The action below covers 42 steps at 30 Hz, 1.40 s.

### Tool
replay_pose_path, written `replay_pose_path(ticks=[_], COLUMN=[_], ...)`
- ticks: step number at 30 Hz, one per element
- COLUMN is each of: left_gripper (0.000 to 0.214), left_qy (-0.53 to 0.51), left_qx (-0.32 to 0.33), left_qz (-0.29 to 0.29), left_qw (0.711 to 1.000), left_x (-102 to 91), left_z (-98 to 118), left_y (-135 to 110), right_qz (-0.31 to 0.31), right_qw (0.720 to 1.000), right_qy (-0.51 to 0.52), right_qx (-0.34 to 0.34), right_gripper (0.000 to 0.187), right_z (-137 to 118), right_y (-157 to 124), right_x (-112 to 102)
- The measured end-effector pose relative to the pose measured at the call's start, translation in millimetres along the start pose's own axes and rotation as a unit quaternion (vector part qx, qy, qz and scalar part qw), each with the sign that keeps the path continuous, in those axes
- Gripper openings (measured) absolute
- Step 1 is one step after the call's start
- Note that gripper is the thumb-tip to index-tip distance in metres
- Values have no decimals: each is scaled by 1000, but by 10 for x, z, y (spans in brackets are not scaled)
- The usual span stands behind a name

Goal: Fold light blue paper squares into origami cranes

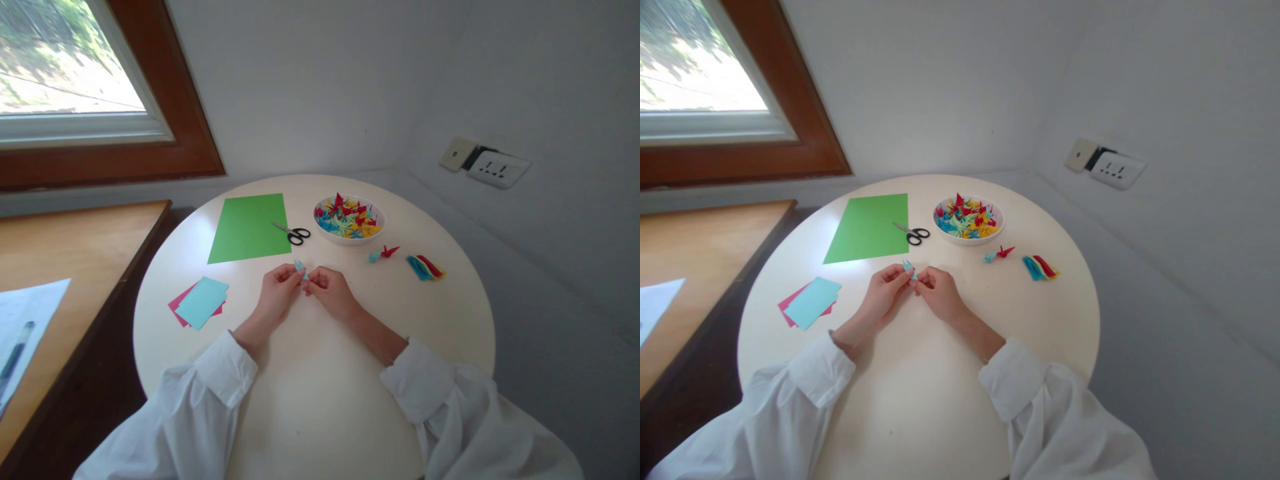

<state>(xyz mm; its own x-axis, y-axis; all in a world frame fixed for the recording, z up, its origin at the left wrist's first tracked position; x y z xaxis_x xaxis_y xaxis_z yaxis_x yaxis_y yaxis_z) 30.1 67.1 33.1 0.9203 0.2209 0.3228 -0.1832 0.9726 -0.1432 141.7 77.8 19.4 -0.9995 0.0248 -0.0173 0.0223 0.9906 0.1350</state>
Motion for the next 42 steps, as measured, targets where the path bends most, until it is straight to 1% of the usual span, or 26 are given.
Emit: replay_pose_path(ticks=[2,5,10,17,21,34,36,42], left_gripper=[19,21,22,21,20,16,17,17], left_qy=[6,1,3,7,2,-8,-2,17], left_qx=[0,6,21,16,10,-5,-5,20], left_qz=[6,-14,-23,-9,2,-41,-31,34], left_qw=[1000,1000,1000,1000,1000,999,1000,999], left_x=[5,17,-2,-11,-12,25,19,-48], left_z=[7,15,9,1,-3,42,40,19], left_y=[-9,-10,22,28,21,-24,-21,30], right_qz=[1,-6,-19,-1,-4,-16,-20,-25], right_qw=[1000,1000,999,997,996,996,996,996], right_qy=[-6,-12,-45,-59,-68,-61,-63,-57], right_qx=[-6,-6,-18,-56,-62,-59,-60,-57], right_gripper=[16,17,26,20,18,17,18,19], right_z=[-7,-1,-6,-46,-22,-30,-42,-42], right_y=[-3,2,11,-13,-25,-30,-34,-44], right_x=[-4,-11,-21,-21,-20,-17,-16,3])
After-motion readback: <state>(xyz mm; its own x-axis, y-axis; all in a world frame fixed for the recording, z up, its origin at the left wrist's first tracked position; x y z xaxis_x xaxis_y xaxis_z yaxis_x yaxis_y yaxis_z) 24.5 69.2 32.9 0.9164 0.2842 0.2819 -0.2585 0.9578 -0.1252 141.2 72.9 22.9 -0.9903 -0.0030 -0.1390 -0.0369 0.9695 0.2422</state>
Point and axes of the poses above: each hand's wrist, its own y-axis towards the middle knuckle, its own x-axis out of the palm, z = x × y, the point moved 3 cm from there along y, towards the middle knuckle, and after that the axes turned 13 degrees about z, right-handed, at the moved point
